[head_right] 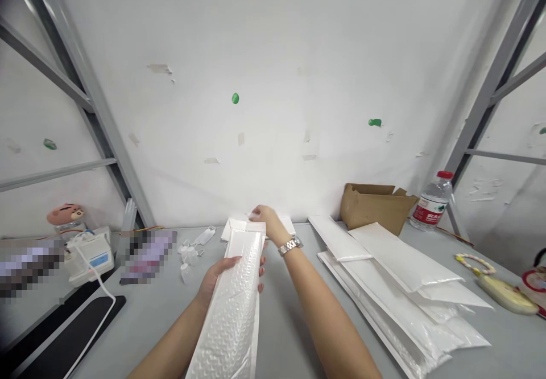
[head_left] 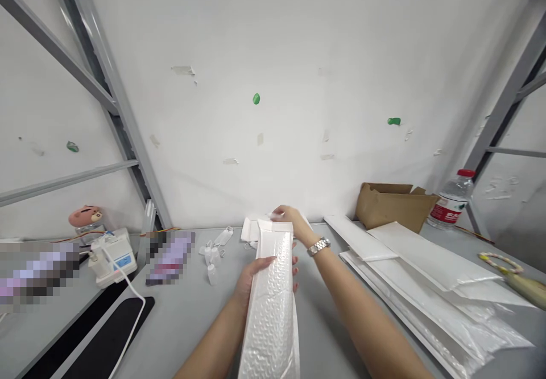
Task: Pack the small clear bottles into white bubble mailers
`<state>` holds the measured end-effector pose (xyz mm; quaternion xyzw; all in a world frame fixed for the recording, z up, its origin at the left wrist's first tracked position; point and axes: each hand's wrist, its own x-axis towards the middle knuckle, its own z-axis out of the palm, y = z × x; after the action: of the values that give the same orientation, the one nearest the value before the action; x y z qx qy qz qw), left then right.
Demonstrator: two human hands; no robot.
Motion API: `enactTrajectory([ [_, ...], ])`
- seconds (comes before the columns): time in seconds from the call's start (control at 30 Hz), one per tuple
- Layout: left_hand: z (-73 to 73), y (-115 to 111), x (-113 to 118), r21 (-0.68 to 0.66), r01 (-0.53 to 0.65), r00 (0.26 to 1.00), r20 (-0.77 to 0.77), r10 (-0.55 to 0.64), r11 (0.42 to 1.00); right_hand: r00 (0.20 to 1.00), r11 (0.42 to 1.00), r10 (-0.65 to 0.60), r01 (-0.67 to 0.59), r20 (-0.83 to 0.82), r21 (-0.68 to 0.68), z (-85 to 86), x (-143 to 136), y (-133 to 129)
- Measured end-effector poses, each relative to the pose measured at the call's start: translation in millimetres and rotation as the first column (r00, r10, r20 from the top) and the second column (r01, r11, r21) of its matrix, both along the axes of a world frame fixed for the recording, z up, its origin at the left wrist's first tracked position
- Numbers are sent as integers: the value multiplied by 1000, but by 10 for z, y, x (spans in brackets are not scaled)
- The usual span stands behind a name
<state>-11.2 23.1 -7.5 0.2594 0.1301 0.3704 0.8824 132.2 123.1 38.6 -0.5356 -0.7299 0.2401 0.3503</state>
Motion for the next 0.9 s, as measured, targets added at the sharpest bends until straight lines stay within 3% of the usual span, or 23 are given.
enactTrajectory([
  [0.1, -15, 2, 37, -31, 10, 999, -49, -12, 999, 985, 998, -57, 61, -162, 16, 210, 243, -75],
  [0.2, -41, 4, 65, -81, -34, 990, -142, 22, 996, 960, 995, 98, -103, -263, -4, 451, 496, -256],
  [0.3, -63, 9, 65, -106, -38, 979, -203, 15, 994, 955, 971, 198, -222, -221, -90, 589, 604, -421],
  [0.5, -58, 4, 46, -59, -71, 979, -197, 58, 996, 991, 981, 131, -132, -18, -141, 552, 449, -448],
  [0.67, -39, -14, 58, -53, -48, 982, -187, 38, 997, 986, 985, 144, -135, 84, -110, 488, 338, -403],
  [0.8, -41, -17, 57, -45, -46, 985, -167, 38, 998, 975, 972, 203, -189, 90, -139, 451, 280, -380],
  [0.9, -54, -5, 48, -43, -49, 987, -157, 42, 998, 985, 978, 169, -165, 24, -125, 423, 247, -348],
])
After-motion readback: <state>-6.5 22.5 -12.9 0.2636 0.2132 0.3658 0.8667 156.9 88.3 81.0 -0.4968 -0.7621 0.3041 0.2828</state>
